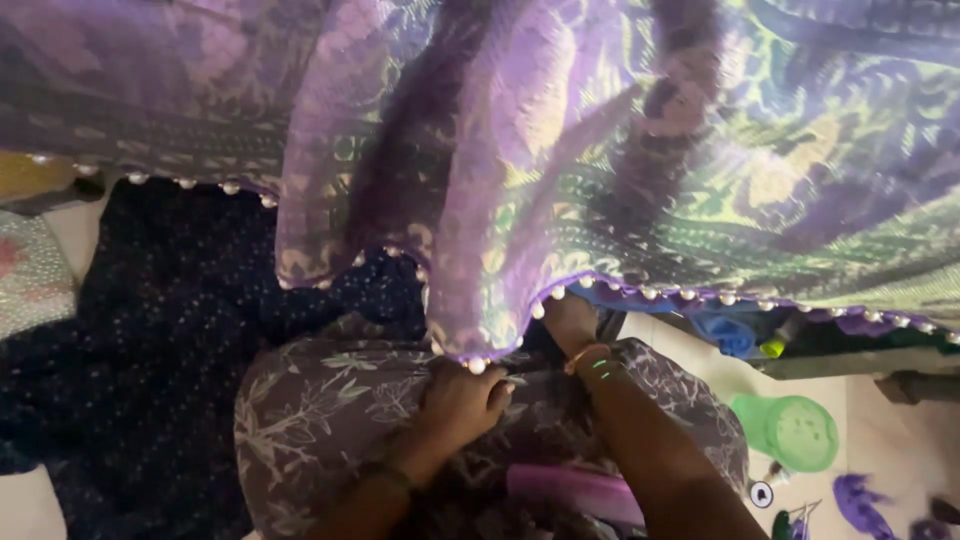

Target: Making decorative tassels on the edge of a purple fabric using a comb and scissors to align and cut threads.

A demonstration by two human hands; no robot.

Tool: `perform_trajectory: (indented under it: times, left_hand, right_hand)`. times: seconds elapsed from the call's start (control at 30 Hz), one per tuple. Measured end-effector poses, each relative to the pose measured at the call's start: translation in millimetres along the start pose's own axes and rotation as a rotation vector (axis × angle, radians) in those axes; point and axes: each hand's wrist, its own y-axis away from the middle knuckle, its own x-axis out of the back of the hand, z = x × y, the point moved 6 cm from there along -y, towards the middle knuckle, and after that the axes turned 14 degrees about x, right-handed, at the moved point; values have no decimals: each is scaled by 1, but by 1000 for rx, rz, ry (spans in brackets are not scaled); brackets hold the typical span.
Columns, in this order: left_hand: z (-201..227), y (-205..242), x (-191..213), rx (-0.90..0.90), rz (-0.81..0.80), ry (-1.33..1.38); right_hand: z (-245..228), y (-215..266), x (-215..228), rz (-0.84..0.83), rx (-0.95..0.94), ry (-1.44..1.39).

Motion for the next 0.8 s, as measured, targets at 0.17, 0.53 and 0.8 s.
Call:
perform_trajectory:
  times: [0.17, 0.53, 0.8]
  left_hand:
    - [-59, -13, -75, 41, 87, 244]
    - [-21, -60, -43, 599, -151, 976]
    - [-11, -36, -36, 478, -207, 946]
  right_hand:
    - [10, 17, 2, 213, 324, -126]
    - [-116, 104, 127, 268, 271, -359]
    - [-125, 139, 201, 489, 92, -694]
